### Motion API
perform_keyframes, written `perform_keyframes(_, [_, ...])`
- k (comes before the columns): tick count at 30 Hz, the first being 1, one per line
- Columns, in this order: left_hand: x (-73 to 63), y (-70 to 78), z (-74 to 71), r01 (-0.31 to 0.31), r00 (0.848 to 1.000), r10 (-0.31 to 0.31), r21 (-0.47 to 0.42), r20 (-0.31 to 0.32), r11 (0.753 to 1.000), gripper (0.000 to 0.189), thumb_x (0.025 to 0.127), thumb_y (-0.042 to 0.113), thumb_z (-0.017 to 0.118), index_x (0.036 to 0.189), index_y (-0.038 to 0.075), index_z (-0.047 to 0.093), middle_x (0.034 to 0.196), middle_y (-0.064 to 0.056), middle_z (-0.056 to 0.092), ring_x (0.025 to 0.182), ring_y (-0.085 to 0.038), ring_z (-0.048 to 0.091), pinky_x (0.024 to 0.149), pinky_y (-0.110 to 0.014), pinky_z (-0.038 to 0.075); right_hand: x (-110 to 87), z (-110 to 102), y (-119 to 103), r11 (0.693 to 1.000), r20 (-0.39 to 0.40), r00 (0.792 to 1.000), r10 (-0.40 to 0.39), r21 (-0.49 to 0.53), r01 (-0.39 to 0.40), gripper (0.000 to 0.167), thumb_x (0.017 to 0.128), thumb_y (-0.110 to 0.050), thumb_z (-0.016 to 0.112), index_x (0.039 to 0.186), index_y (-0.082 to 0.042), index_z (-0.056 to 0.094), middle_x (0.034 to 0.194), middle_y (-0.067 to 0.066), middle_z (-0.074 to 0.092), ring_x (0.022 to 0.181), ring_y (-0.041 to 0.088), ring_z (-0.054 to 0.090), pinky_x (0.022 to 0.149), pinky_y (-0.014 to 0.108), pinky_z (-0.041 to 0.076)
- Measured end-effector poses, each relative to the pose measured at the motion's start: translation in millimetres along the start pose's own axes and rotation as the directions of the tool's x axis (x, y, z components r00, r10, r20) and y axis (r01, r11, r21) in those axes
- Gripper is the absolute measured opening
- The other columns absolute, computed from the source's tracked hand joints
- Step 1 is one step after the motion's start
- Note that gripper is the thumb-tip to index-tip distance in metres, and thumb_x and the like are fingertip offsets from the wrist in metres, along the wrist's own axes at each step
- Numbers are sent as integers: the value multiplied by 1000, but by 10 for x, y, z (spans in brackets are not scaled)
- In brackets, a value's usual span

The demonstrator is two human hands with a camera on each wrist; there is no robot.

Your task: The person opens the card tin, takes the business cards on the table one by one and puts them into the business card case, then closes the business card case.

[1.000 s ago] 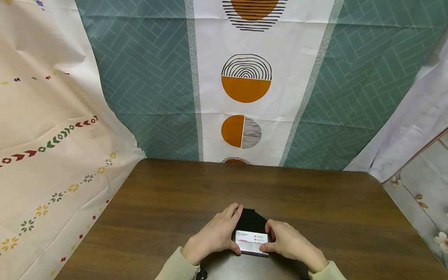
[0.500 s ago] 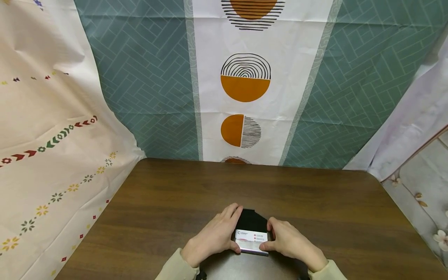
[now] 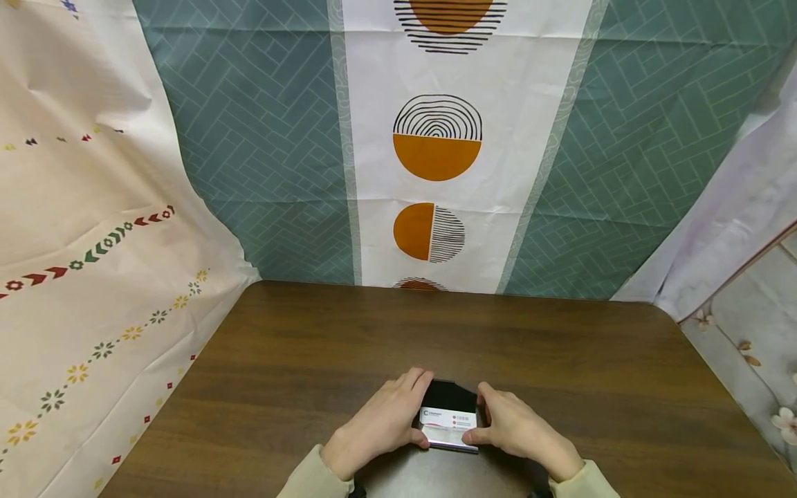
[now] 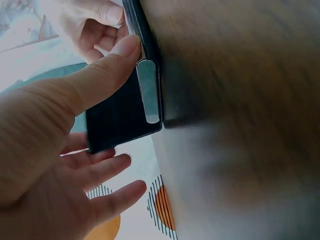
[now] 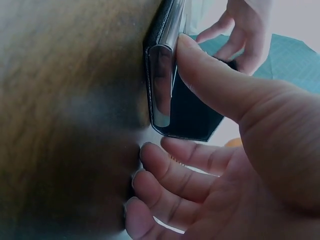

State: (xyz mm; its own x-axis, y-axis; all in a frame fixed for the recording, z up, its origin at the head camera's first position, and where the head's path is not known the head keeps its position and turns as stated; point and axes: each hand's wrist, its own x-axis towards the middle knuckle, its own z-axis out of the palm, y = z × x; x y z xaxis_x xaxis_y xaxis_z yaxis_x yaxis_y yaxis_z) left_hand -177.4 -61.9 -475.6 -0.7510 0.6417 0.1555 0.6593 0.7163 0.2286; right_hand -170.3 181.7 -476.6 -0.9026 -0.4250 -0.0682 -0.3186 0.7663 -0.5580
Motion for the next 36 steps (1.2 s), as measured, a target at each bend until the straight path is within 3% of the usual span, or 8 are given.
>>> perform_keyframes(6, [-2, 2, 1, -32, 999, 31, 32, 24, 999, 90, 70, 44, 86, 140, 5, 45, 123, -4, 56, 110, -15, 57, 91, -35, 49, -14, -10, 13, 999, 17, 999, -31, -18, 32, 51, 76, -43, 82, 103, -10, 56, 70, -7, 50, 58, 7, 43, 49, 26, 38])
perform_keyframes(10, [-5, -4, -16, -76, 996, 72, 71, 50, 995, 76, 72, 44, 84, 131, 8, 53, 112, 1, 59, 97, -10, 60, 86, -32, 50, -21, -20, 8, 1000, 39, 999, -21, -13, 22, 56, 78, -45, 80, 114, -7, 59, 72, -7, 50, 60, 9, 44, 50, 28, 38])
perform_keyframes(14, [-13, -8, -31, -102, 992, 94, 91, 82, 991, 66, 75, 45, 81, 127, 11, 58, 108, 4, 60, 91, -8, 60, 84, -31, 51, -24, -36, -6, 1000, 63, 998, 0, -14, 1, 54, 79, -45, 79, 114, -9, 61, 72, -6, 50, 60, 11, 45, 50, 29, 38])
perform_keyframes(24, [-23, -10, -27, -141, 986, 130, 111, 103, 984, 56, 80, 45, 77, 124, 12, 63, 112, 4, 64, 97, -8, 62, 85, -30, 51, -41, -36, -20, 999, 55, 998, -4, -53, 7, 50, 80, -45, 78, 114, -13, 62, 71, -9, 49, 59, 9, 44, 49, 28, 36])
perform_keyframes(31, [-28, -28, -17, -190, 977, 178, 102, 114, 976, 55, 84, 41, 75, 129, 11, 62, 125, 1, 63, 111, -11, 60, 89, -32, 51, -50, -46, -11, 998, 52, 998, -31, -57, 34, 50, 79, -43, 79, 115, -13, 62, 70, -11, 49, 61, 7, 44, 50, 27, 37])
perform_keyframes(36, [-34, -37, -14, -189, 975, 176, 89, 133, 978, 58, 86, 41, 73, 134, 11, 60, 131, 0, 61, 115, -13, 59, 92, -32, 50, -45, -70, -4, 998, 77, 996, -49, -47, 52, 53, 79, -49, 78, 115, -14, 62, 71, -10, 50, 62, 7, 44, 50, 28, 37])
